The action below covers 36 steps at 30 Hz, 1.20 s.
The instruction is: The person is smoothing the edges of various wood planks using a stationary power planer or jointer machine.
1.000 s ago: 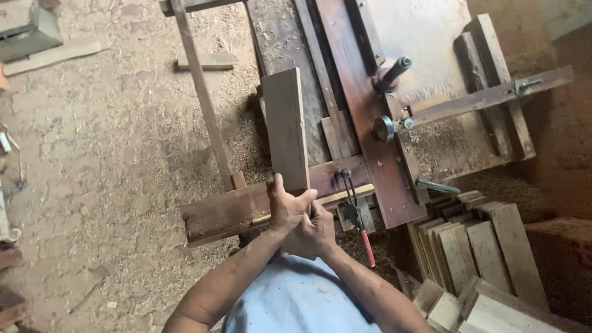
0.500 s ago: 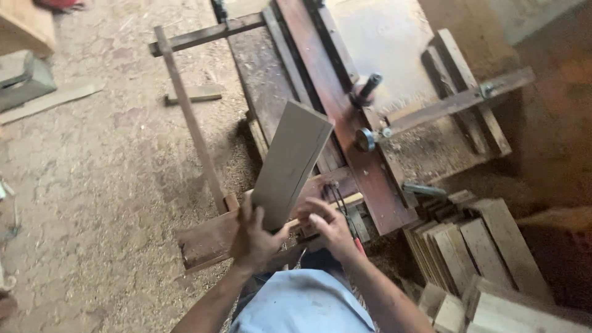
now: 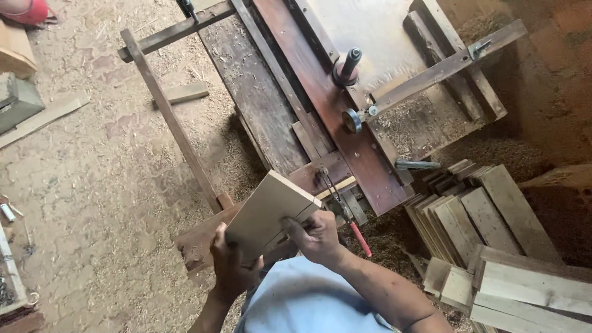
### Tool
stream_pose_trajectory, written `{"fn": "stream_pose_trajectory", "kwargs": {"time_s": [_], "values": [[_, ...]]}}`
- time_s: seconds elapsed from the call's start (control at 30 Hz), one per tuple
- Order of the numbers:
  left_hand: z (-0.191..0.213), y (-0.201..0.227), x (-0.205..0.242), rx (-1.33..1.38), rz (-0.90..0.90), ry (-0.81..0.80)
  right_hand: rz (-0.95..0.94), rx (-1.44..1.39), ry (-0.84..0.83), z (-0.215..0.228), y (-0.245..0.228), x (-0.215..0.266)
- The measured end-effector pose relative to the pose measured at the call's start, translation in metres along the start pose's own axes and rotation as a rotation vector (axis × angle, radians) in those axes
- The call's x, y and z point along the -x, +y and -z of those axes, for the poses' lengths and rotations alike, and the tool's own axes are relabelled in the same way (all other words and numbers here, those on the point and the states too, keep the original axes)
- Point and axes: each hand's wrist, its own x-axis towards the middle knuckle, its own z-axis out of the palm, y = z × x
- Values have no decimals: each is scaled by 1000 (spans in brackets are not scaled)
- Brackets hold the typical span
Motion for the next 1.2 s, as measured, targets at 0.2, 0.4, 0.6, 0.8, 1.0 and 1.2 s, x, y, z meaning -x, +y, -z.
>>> {"fn": "stream_pose_trajectory", "kwargs": {"time_s": [0.2, 0.4, 0.6, 0.8, 1.0, 1.2], "values": [[-1, 6, -4, -18, -86, 57, -49, 218, 2, 14, 17, -4], [4, -7, -9, 70, -82, -37, -621, -404, 36, 55, 73, -4], [13, -55, -35, -164, 90, -348, -24, 1035, 179, 106, 76, 49], [-33, -103, -57, -203, 11, -456, -1038, 934, -255, 130, 91, 106], [-57, -146, -86, -205, -86, -580, -999, 984, -395, 141, 67, 122], [-65, -129, -89, -241, -74, -734, -1161, 871, -421, 141, 35, 112]]}}
